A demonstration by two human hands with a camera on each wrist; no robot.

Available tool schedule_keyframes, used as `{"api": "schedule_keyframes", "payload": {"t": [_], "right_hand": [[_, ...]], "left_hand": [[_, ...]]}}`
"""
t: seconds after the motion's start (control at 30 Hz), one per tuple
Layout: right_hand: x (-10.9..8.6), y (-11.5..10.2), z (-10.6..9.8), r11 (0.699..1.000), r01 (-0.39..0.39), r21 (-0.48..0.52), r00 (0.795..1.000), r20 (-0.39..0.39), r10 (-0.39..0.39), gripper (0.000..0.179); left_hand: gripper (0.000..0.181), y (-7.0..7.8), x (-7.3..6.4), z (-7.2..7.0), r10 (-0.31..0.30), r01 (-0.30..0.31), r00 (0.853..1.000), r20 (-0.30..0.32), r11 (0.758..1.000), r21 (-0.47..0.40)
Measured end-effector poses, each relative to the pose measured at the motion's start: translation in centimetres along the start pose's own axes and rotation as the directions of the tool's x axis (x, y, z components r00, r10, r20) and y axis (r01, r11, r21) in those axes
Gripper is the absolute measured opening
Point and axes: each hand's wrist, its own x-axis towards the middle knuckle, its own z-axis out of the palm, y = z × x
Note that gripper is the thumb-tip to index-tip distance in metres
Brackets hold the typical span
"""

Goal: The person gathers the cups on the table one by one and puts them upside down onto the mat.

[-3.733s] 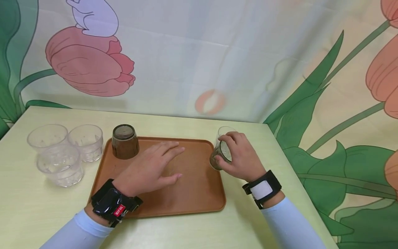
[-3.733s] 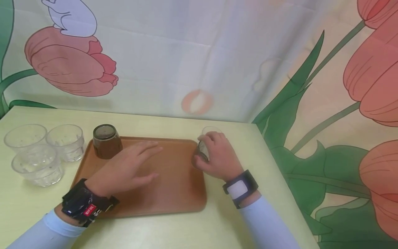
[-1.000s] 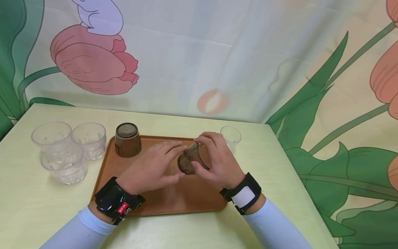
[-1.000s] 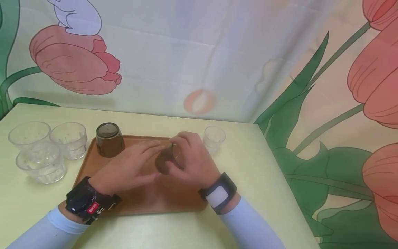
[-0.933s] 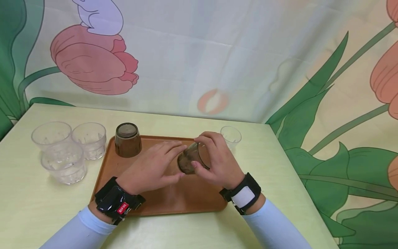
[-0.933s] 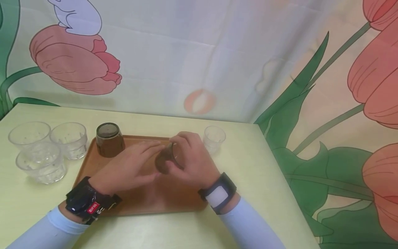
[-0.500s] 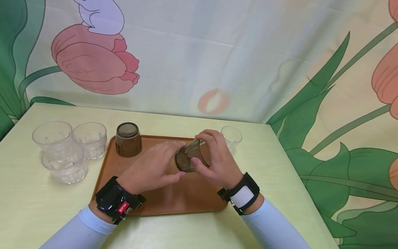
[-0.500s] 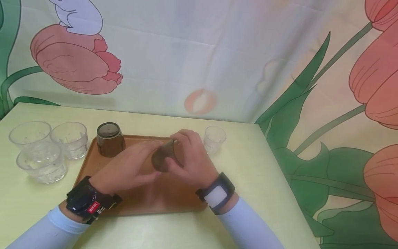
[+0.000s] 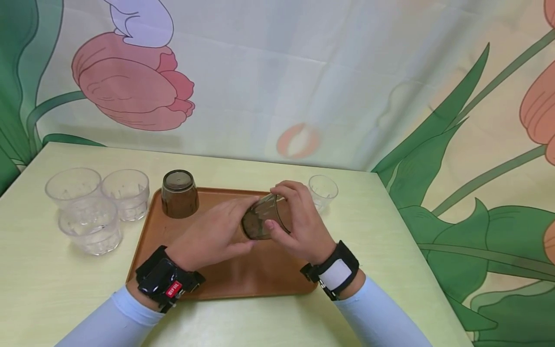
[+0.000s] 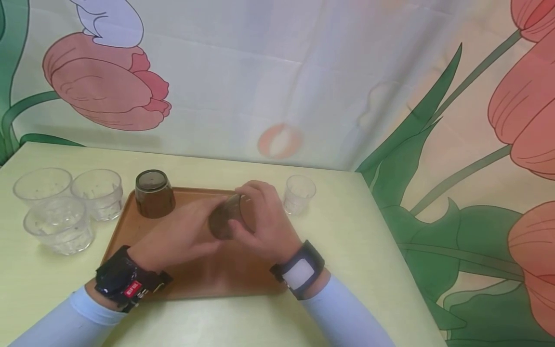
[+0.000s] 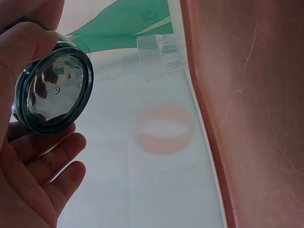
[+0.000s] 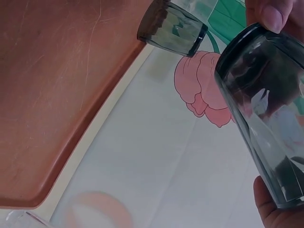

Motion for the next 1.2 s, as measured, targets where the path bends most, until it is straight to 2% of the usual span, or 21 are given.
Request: {"api": "schedule_keyframes", "payload": {"t": [0.33,0.53,0.7,0.83,0.97,1.2], "right_hand": [[-0.2,0.2,0.0,0.999,0.039,0.007,0.997,0.064,-0.04,0.069],[-0.4,0.5,-0.3,0.996,0.08,0.044,0.989,0.122,-0.085,0.085],[-0.6,0.8,-0.7,0.99,0.115,0.08,0.976,0.177,-0.127,0.098],[-0.7,1.2,-0.8,0.99,0.131,0.047,0.963,0.233,-0.138,0.108],[-0.9,1.5,-1.0,0.99,0.138,-0.021,0.953,0.276,-0.127,0.11],[-1.1,1.7,-0.9,0.988,0.138,-0.068,0.955,0.274,-0.114,0.104]], "left_hand": [[0.082,-0.4,0.0,-0.5,-0.035,0.037,0.999,0.038,0.998,-0.056],[0.081,-0.8,0.1,-0.5,-0.034,0.041,0.998,0.056,0.991,-0.13],[0.081,-0.9,-0.1,-0.5,-0.026,0.032,0.998,0.057,0.993,-0.115],[0.08,-0.9,-0.2,-0.5,-0.037,0.042,0.998,0.057,0.994,-0.1],[0.08,-0.9,-0.3,-0.5,-0.052,0.058,0.996,0.066,0.994,-0.09],[0.082,-0.8,-0.3,-0.5,-0.067,0.073,0.995,0.076,0.994,-0.079]]}}
